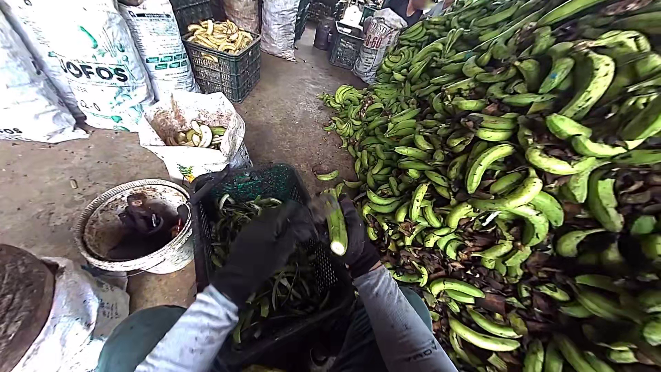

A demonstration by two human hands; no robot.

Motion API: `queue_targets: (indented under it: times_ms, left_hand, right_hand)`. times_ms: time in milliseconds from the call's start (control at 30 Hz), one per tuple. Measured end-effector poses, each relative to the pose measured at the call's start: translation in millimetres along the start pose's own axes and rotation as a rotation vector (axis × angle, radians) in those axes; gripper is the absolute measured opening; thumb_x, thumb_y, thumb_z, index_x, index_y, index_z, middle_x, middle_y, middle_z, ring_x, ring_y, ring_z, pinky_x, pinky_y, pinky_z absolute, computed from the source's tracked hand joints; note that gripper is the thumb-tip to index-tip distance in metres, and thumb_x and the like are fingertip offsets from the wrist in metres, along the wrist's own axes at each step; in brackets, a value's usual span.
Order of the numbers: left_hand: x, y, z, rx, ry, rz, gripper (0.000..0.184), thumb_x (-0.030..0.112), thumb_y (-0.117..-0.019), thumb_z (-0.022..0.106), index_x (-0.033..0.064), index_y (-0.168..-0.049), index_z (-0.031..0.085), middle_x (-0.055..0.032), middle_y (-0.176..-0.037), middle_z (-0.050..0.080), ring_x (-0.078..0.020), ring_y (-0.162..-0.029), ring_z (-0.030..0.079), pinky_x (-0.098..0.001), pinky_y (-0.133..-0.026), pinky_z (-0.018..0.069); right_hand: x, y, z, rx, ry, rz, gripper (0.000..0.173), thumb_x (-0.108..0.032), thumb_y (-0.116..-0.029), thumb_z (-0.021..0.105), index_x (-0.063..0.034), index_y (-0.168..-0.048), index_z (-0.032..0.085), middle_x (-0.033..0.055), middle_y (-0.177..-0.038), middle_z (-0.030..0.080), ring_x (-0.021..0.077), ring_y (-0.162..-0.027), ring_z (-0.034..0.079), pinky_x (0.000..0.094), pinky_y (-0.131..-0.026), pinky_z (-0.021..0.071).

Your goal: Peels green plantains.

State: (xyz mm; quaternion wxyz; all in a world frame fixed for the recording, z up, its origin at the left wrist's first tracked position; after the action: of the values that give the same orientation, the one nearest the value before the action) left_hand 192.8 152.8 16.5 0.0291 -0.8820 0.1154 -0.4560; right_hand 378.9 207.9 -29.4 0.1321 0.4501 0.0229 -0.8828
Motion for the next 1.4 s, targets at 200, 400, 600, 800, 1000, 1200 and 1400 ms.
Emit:
queue_targets:
  times_ms: [200, 400, 600, 800, 1000, 1200, 1400]
  left_hand:
    - [5.2, 13.9, 34.0, -0.07, -0.129, 0.149, 0.061, 0.06, -0.1006, 0.05, 0.0178, -0.144, 0.06, -0.0135, -0.122, 0.069, -0.0297, -0.112, 0.067, -0.0549, -0.097, 0.0524]
    - [-17.0, -13.7, -23.3, 0.282, -0.271, -0.145, 0.049, 0.043, -0.1035, 0.057, 0.0167, -0.145, 0.057, -0.0202, -0.124, 0.065, -0.0411, -0.107, 0.066, -0.0664, -0.088, 0.0515]
    - [-1.9, 12.6, 14.9, -0.009, 0.127, -0.03, 0.055, 0.059, -0.1006, 0.051, 0.0218, -0.14, 0.059, -0.0021, -0.105, 0.07, -0.0142, -0.086, 0.067, -0.0431, -0.078, 0.0578]
    - [1.0, 12.6, 30.8, 0.047, -0.102, 0.084, 0.056, 0.053, -0.1024, 0.048, 0.0174, -0.144, 0.059, -0.013, -0.116, 0.07, -0.0288, -0.103, 0.068, -0.0548, -0.091, 0.0544]
    - [-20.5, -6.6, -22.4, 0.238, -0.071, -0.159, 0.049, 0.051, -0.1043, 0.051, 0.0203, -0.142, 0.057, -0.0122, -0.121, 0.066, -0.0298, -0.102, 0.067, -0.0591, -0.087, 0.0536]
    - [6.5, 26.1, 33.6, 0.047, 0.053, 0.03, 0.063, 0.06, -0.1013, 0.047, 0.017, -0.146, 0.057, -0.0092, -0.124, 0.068, -0.0207, -0.108, 0.067, -0.0463, -0.094, 0.0555]
    - [-8.5, 7.1, 27.9, 0.096, -0.096, -0.04, 0.048, 0.041, -0.1034, 0.051, 0.0188, -0.145, 0.058, -0.0135, -0.12, 0.069, -0.0306, -0.105, 0.068, -0.0564, -0.091, 0.0545]
  right_hand:
    - [1.5, -2.1, -5.9, -0.013, -0.027, 0.008, 0.053, -0.052, -0.1083, 0.026, -0.0133, -0.106, 0.061, 0.0035, -0.075, 0.065, 0.012, -0.064, 0.065, 0.0285, -0.059, 0.0576]
    - [26.4, 17.6, 11.7, -0.143, -0.017, 0.156, 0.051, -0.051, -0.1062, 0.032, -0.0074, -0.111, 0.058, 0.0087, -0.077, 0.066, 0.0138, -0.056, 0.063, 0.0261, -0.049, 0.0554]
    - [-19.0, 2.6, -3.1, -0.036, 0.104, -0.219, 0.035, -0.04, -0.1011, 0.045, -0.0124, -0.118, 0.06, 0.0034, -0.075, 0.065, 0.0109, -0.058, 0.063, 0.0269, -0.054, 0.0565]
    - [-6.3, 3.0, -4.3, -0.062, 0.163, -0.199, 0.029, -0.035, -0.1003, 0.043, -0.0162, -0.111, 0.061, 0.0001, -0.08, 0.066, 0.008, -0.065, 0.064, 0.0257, -0.059, 0.0562]
    - [12.8, 16.3, 13.2, -0.177, 0.14, -0.013, 0.038, -0.037, -0.1019, 0.041, -0.0086, -0.119, 0.059, 0.0089, -0.089, 0.069, 0.0144, -0.069, 0.067, 0.0282, -0.061, 0.0579]
    - [-31.3, -0.1, -3.4, 0.203, 0.185, -0.435, 0.034, -0.042, -0.1022, 0.042, -0.0193, -0.123, 0.055, -0.0012, -0.091, 0.064, 0.0101, -0.073, 0.065, 0.0301, -0.062, 0.0579]
    - [-3.8, 4.0, 9.3, -0.097, 0.195, -0.132, 0.025, -0.032, -0.1042, 0.04, -0.0181, -0.113, 0.059, -0.0017, -0.083, 0.065, 0.007, -0.07, 0.063, 0.0251, -0.062, 0.0562]
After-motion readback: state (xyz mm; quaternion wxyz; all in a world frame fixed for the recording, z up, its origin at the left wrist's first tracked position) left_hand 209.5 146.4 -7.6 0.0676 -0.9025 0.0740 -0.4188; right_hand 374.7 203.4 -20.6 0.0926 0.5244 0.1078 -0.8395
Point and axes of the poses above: each hand's wrist, its own y-axis away from the middle knuckle, its own z-axis out of the palm, x = y × z, the point moved 6 cm from there along -y, towards the middle knuckle
